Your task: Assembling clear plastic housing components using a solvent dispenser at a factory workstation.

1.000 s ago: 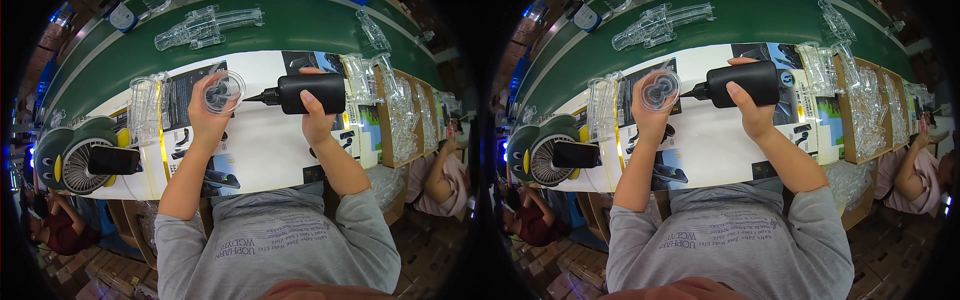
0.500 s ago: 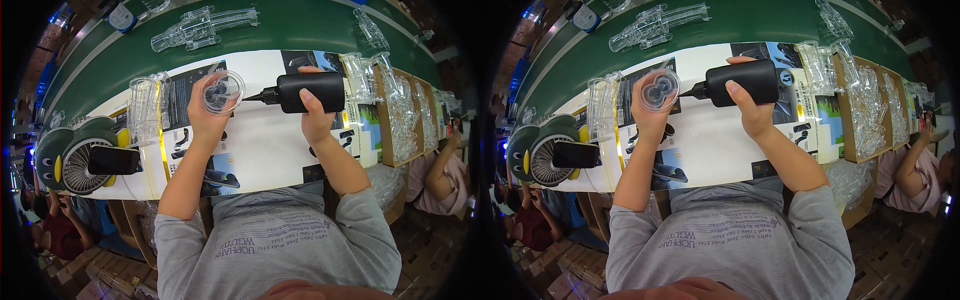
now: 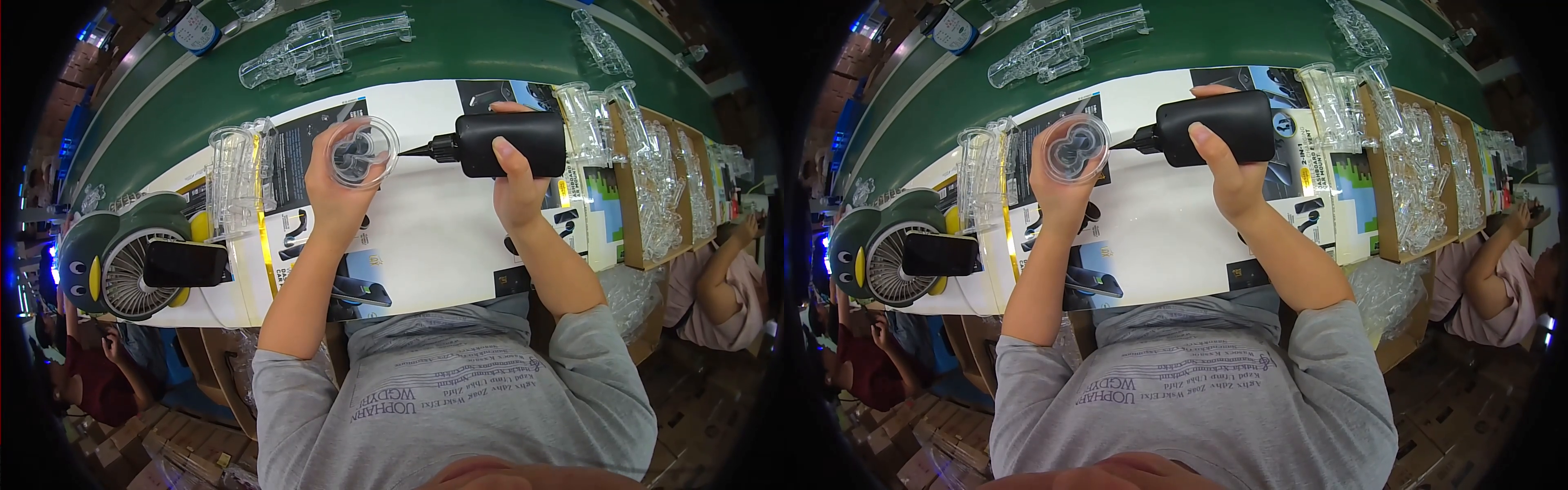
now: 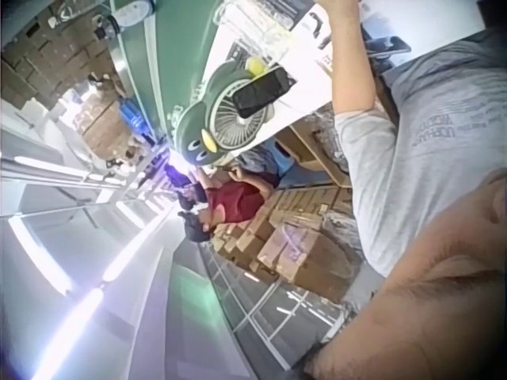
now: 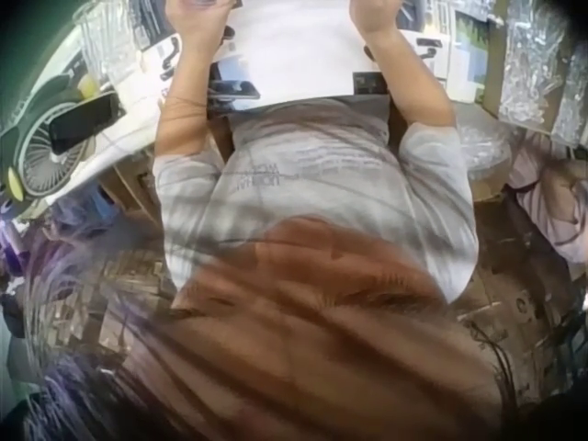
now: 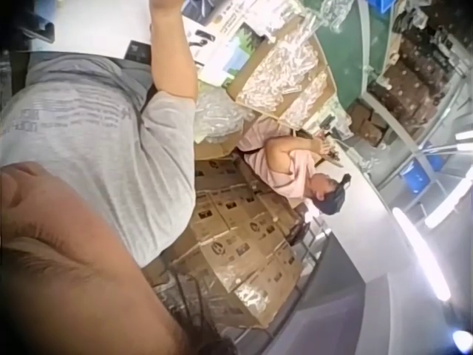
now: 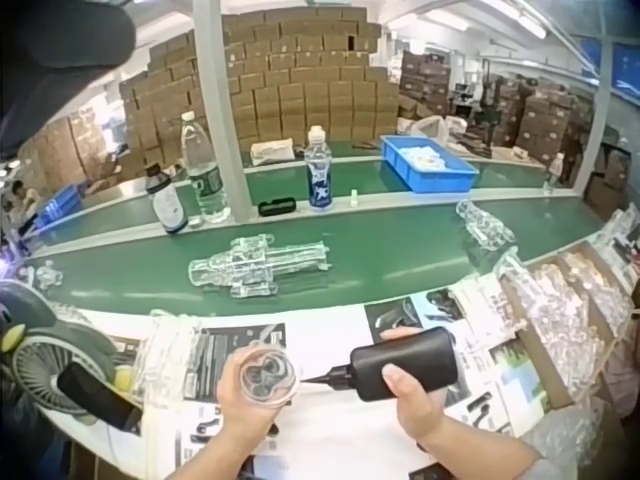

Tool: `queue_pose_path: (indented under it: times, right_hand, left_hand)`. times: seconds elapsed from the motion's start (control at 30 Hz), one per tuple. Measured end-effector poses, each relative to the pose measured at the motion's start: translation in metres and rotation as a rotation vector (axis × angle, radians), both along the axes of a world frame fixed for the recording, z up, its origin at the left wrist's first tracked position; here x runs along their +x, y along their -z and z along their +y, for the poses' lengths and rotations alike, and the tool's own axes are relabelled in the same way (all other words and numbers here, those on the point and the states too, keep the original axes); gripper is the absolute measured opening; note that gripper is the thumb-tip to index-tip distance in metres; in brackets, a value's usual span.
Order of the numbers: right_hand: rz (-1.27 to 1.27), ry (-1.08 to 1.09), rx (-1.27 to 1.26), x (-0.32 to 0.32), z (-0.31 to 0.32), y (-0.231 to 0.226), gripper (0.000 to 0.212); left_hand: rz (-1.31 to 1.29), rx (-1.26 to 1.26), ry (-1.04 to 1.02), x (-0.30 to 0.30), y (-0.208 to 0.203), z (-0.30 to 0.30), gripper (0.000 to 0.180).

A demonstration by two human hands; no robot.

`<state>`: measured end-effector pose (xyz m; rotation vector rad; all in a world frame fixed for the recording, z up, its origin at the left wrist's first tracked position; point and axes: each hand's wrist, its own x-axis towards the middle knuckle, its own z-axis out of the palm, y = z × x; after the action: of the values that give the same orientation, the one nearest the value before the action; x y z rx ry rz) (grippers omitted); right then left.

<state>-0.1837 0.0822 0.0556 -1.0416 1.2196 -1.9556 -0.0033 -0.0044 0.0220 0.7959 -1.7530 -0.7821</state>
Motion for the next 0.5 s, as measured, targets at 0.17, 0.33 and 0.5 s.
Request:
queue_pose_path:
  times: [0.17, 0.33, 0.5]
  right_hand:
    - [0.007, 0.011, -0.014, -0.0008, -0.0007, -0.0006, 0.041]
    - [0.01, 0.015, -0.015, -0.0013, 0.0001, -0.0019, 0.041]
    - [0.007, 0.017, -0.013, -0.0016, -0.0004, -0.0023, 0.04]
  left_hand:
    - [-0.018, -0.012, 0.003, -0.0007, -0.0003, -0.0022, 0.046]
    - [-0.035, -0.031, 0.009, 0.0009, 0.0, -0.0021, 0.048]
    - [-0.087, -0.09, 0.016, 0.0058, -0.0046, -0.0026, 0.049]
